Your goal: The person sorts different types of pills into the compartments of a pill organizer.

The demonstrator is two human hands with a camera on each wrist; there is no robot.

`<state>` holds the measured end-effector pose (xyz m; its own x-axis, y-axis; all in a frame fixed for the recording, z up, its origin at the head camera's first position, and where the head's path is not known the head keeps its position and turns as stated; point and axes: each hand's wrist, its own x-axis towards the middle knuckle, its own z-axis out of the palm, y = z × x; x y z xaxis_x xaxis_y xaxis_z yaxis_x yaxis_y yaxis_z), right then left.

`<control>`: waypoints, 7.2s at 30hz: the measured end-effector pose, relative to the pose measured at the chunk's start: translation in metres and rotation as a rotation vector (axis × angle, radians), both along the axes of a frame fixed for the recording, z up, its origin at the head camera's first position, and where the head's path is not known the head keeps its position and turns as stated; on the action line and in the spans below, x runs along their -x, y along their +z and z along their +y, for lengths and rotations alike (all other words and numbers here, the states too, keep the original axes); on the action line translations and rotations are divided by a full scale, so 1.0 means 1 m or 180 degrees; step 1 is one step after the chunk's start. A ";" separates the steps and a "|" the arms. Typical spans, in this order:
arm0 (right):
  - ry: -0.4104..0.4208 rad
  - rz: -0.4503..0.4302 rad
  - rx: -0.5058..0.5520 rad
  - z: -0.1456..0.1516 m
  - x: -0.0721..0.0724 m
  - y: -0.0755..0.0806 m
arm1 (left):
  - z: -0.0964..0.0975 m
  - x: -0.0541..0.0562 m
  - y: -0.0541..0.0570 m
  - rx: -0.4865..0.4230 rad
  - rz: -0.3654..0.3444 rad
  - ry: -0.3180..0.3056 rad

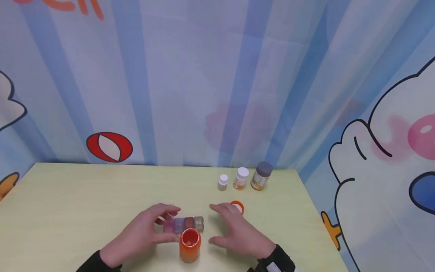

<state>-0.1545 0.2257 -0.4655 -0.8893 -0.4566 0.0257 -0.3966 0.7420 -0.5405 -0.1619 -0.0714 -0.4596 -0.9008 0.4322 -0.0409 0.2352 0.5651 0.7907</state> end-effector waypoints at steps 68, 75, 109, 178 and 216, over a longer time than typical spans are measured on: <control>0.0858 0.2519 -0.1477 -0.103 0.006 0.014 | -0.009 0.010 -0.026 0.0604 0.0373 0.0299; 0.0844 0.2466 -0.1479 -0.102 0.007 0.014 | -0.008 0.010 -0.025 0.0594 0.0302 0.0296; 0.0864 0.2479 -0.1387 -0.105 0.006 0.014 | -0.009 0.010 -0.027 0.0578 0.0486 0.0316; 0.0313 0.0334 -0.0334 -0.025 -0.022 0.043 | 0.031 -0.021 -0.014 0.0088 -0.0178 -0.0368; 0.0561 0.0623 -0.0406 -0.057 -0.041 0.052 | 0.028 -0.021 -0.015 0.0038 -0.0247 -0.0488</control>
<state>-0.1134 0.1684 -0.4134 -0.7798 -0.6141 0.1215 -0.6129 0.7095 -0.3477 -0.1414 -0.0438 -0.4748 -0.8183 0.5634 -0.1138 0.2578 0.5367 0.8034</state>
